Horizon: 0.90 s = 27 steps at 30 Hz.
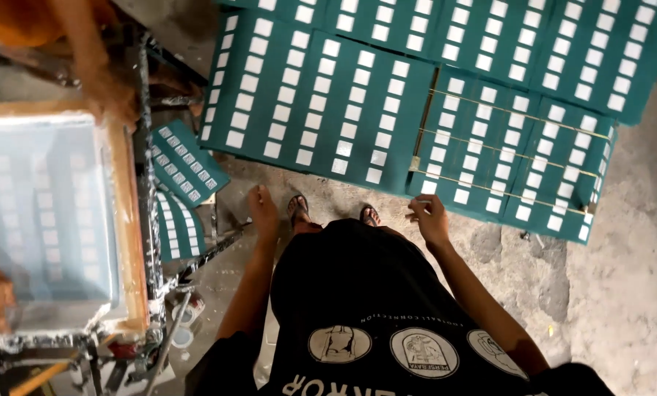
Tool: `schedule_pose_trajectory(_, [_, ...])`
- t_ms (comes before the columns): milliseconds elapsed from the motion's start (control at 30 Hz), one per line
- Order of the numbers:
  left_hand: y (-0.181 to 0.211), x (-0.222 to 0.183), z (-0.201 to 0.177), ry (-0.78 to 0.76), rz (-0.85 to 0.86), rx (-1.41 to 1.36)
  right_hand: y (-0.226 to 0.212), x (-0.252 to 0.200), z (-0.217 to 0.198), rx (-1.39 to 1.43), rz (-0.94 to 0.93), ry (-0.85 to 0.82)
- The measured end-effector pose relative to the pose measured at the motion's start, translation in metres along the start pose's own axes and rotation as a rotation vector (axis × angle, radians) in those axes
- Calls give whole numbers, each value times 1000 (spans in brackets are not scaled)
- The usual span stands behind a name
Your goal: The person stacks and organizes green printed sheets as they are produced by a screen printing machine.
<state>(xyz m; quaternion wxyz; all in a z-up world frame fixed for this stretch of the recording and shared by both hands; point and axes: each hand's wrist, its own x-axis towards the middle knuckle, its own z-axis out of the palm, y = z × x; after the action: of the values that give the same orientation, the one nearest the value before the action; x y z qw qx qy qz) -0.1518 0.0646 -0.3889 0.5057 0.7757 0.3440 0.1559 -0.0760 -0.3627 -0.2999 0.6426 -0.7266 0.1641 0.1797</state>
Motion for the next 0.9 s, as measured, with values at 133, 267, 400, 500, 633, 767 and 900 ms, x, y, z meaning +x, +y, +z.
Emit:
schedule_pose_trajectory(133, [54, -17, -56, 251, 78, 191, -9, -8, 3, 12, 70, -154])
schedule_pose_trajectory(267, [73, -19, -89, 309, 64, 361, -3, 13, 19, -38, 7, -249])
schedule_pose_trajectory(400, [103, -6, -93, 254, 45, 423, -33, 34, 39, -115, -46, -389])
schedule_pose_trajectory(500, [138, -4, -93, 264, 113, 513, -57, 36, 45, -249, -129, -538])
schedule_pose_trajectory(633, [161, -13, -90, 280, 167, 604, -70, 55, 53, -368, -229, -703])
schedule_pose_trajectory(767, [168, -25, -97, 314, 258, 538, -100, 44, 67, -455, -278, -687])
schedule_pose_trajectory(900, [154, -32, -103, 284, 225, 546, -80, 50, 65, -498, -221, -668])
